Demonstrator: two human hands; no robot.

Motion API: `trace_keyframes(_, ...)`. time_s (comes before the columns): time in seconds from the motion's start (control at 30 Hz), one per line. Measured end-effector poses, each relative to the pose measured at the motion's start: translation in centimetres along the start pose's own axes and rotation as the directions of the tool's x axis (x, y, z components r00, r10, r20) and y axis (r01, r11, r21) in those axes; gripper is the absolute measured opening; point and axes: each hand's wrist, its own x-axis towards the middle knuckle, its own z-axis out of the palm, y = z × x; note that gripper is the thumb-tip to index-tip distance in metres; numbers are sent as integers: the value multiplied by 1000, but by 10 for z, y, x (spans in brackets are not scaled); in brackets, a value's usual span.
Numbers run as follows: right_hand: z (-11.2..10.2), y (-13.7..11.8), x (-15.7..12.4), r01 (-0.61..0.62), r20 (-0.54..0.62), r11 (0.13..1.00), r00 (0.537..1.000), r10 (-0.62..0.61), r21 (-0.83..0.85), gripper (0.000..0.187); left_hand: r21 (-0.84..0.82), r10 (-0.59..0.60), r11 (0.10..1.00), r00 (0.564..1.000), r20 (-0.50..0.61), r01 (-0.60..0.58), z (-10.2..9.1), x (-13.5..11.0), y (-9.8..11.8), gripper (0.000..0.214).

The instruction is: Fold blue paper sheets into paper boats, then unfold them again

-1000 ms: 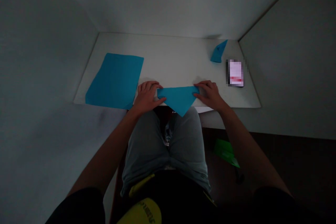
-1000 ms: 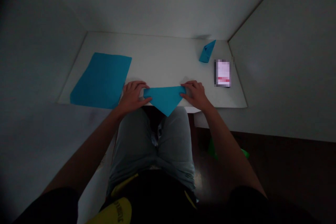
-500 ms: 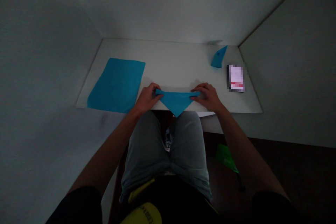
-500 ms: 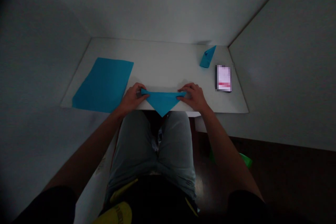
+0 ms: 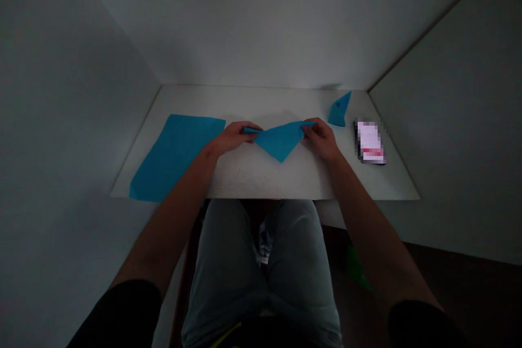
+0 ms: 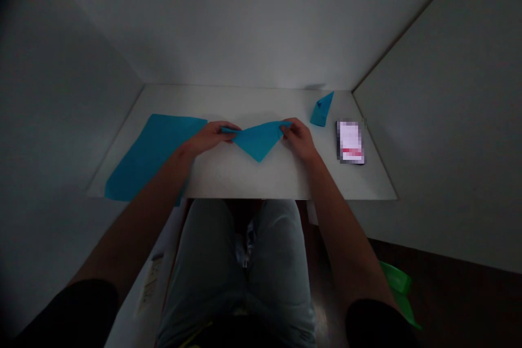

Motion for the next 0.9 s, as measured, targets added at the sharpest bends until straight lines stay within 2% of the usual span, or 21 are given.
trace_keyframes(0.1, -6, 8, 11, -40, 21, 999, 999, 40, 1, 41, 26, 21, 999, 993, 117, -24, -12, 24, 0, 21)
trace_keyframes(0.23, -17, 14, 32, -84, 90, 996, 992, 85, -21, 23, -1, 80, 997, 990, 119, -80, -22, 39, 1, 24)
trace_keyframes(0.4, -21, 18, 55, -29, 192, 999, 981, 25, 18, 36, 29, 74, 997, 991, 111, -78, -30, 36, -6, 54)
trace_keyframes(0.53, -19, 25, 55, -27, 225, 999, 974, 18, 34, 41, 17, 92, 996, 996, 23, -92, -28, 38, -15, 47)
trace_keyframes(0.7, -17, 29, 54, -54, 134, 998, 989, 56, -21, 45, 40, 156, 987, 982, -102, -153, -24, 45, -18, 42)
trace_keyframes(0.9, -12, 26, 57, -3, 91, 1000, 996, 6, -29, 57, 59, 140, 990, 965, -221, -130, -15, 47, -23, 40)
